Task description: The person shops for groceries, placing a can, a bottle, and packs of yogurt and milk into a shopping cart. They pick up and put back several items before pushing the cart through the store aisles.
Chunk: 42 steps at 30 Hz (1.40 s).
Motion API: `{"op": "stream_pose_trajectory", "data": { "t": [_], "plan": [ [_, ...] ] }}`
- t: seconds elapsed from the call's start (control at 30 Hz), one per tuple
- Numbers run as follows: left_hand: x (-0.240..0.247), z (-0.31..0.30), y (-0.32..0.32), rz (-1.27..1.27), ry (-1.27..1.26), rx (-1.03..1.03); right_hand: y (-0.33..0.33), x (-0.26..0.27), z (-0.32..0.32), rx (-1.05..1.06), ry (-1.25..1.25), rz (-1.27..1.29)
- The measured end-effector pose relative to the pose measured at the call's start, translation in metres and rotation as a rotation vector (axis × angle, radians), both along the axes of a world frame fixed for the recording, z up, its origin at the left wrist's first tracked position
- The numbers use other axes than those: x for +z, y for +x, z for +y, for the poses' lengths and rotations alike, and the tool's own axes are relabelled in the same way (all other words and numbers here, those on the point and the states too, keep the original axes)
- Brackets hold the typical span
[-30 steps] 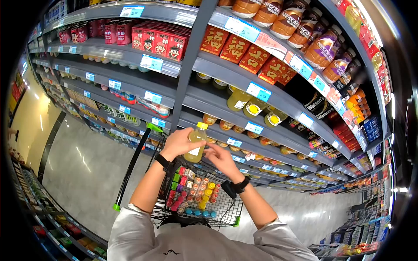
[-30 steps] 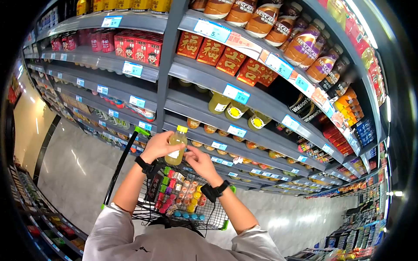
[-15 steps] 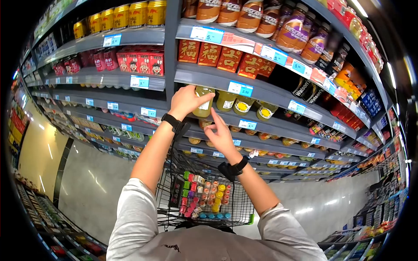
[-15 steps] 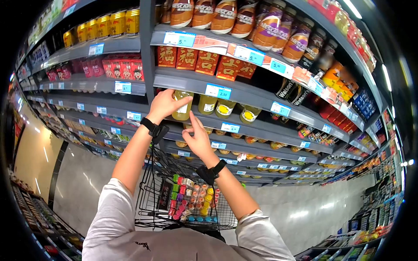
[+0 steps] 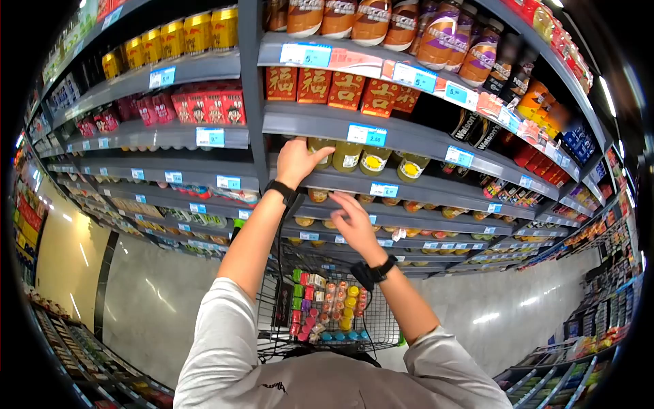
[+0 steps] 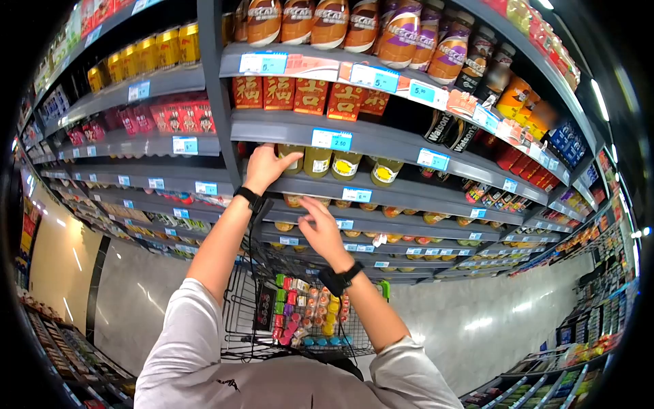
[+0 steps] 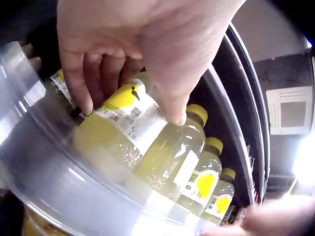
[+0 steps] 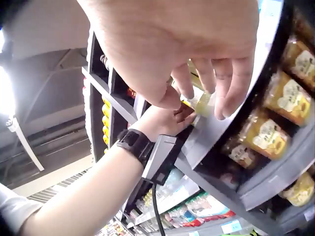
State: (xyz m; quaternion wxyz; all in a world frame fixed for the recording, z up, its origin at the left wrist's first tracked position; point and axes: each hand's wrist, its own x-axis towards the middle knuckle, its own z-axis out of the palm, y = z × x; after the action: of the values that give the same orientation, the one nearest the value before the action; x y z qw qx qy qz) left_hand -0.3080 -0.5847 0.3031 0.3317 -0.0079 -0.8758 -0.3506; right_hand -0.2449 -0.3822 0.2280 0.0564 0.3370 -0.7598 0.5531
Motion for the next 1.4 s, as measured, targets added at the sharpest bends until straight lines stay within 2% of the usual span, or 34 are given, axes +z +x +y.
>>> {"op": "stream_pose_trajectory", "data": {
  "t": [0.1,0.17,0.23,0.3,0.37,0.43,0.5,0.53,0.57,0.6,0.63,0.73,0.77,0.83,0.87,0.93,0.97,1.0,1.07,1.1,1.17,1.27,1.4],
  "plan": [
    [-0.002,0.001,0.0,-0.079,-0.012,0.011,0.042,-0.038,0.045,-0.013,0.051,-0.142],
    [-0.019,-0.001,-0.01,0.103,-0.063,0.026,0.074,-0.082,0.085,-0.05,0.092,-0.314],
    [-0.021,0.0,-0.008,-0.019,-0.074,0.062,0.11,-0.123,0.13,-0.132,0.205,-0.478],
    [-0.019,0.008,0.006,-0.072,-0.187,0.145,0.141,-0.17,0.175,-0.192,0.259,-0.528],
    [-0.035,0.012,0.027,0.151,-0.275,0.191,0.18,-0.207,0.221,-0.292,0.381,-0.684],
    [-0.05,0.014,0.079,0.145,-0.19,0.123,0.22,-0.268,0.279,-0.389,0.489,-0.755],
    [-0.071,0.009,0.141,0.02,-0.108,0.07,0.258,-0.276,0.308,-0.475,0.592,-1.009],
    [-0.088,-0.001,0.169,-0.017,-0.091,0.096,0.277,-0.285,0.323,-0.529,0.539,-1.136],
    [-0.102,-0.015,0.197,-0.164,-0.049,0.131,0.296,-0.293,0.339,-0.58,0.482,-1.259],
    [-0.141,-0.039,0.221,-0.179,-0.128,0.211,0.313,-0.295,0.351,-0.634,0.453,-1.349],
    [-0.166,-0.058,0.251,-0.342,-0.101,0.305,0.326,-0.296,0.362,-0.683,0.42,-1.436],
    [-0.274,-0.117,0.347,-0.674,-0.19,0.583,0.348,-0.299,0.393,-0.789,0.422,-1.523],
    [-0.28,-0.119,0.369,-0.885,-0.133,0.621,0.351,-0.299,0.402,-0.808,0.429,-1.532],
    [-0.318,-0.126,0.404,-0.98,-0.045,0.615,0.343,-0.301,0.416,-0.787,0.45,-1.51],
    [-0.328,-0.122,0.419,-0.848,-0.043,0.605,0.336,-0.302,0.42,-0.777,0.427,-1.475],
    [-0.312,-0.113,0.422,-0.791,-0.021,0.663,0.319,-0.307,0.422,-0.724,0.361,-1.404],
    [-0.314,-0.11,0.425,-0.759,0.022,0.662,0.31,-0.334,0.432,-0.698,0.281,-1.37],
    [-0.321,-0.115,0.428,-0.72,0.048,0.697,0.301,-0.334,0.424,-0.643,0.178,-1.332],
    [-0.341,-0.134,0.435,-0.748,0.109,0.584,0.293,-0.333,0.386,-0.632,0.15,-1.231],
    [-0.349,-0.133,0.437,-0.723,0.127,0.603,0.293,-0.342,0.374,-0.522,0.14,-1.225],
    [-0.355,-0.139,0.442,-0.666,0.062,0.541,0.306,-0.326,0.325,-0.478,0.164,-1.248],
    [-0.341,-0.118,0.465,-0.695,0.011,0.616,0.337,-0.33,0.279,-0.335,0.167,-1.298],
    [-0.307,-0.079,0.513,-0.765,0.05,0.713,0.381,-0.334,0.254,-0.253,0.19,-1.358]
  ]
}}
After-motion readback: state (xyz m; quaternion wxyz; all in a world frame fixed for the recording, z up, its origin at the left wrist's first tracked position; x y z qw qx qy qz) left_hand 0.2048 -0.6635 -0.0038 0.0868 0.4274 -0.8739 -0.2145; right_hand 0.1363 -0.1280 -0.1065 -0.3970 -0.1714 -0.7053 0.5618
